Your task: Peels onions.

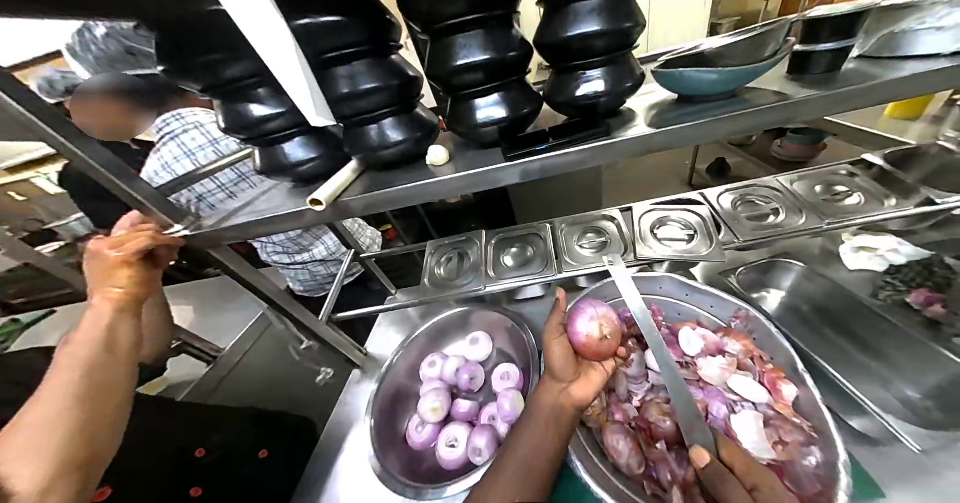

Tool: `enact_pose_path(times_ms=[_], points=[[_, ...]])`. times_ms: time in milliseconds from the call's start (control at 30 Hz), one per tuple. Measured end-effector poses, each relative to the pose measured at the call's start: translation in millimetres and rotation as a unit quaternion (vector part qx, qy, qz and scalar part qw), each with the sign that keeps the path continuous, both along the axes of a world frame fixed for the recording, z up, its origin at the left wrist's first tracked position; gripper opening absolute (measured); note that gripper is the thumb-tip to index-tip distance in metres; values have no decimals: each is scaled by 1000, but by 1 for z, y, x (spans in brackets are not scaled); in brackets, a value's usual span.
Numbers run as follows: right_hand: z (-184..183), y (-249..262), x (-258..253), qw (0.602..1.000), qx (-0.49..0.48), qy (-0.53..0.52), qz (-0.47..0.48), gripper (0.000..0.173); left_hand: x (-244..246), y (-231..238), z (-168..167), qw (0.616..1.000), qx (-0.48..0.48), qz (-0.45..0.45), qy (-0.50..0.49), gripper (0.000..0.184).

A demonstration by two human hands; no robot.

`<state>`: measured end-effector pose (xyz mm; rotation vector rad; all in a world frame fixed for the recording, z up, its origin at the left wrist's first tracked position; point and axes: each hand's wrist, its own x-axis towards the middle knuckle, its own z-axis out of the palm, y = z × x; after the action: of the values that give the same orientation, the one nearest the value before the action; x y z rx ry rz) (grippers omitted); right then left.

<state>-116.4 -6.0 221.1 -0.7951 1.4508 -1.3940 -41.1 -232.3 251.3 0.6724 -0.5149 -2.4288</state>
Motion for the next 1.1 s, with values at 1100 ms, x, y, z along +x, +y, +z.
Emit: enact_pose_path(times_ms=[1100], points=[[7, -18, 15, 1000, 6, -18, 24, 28, -21, 45, -11, 998, 3, -66, 19, 61]])
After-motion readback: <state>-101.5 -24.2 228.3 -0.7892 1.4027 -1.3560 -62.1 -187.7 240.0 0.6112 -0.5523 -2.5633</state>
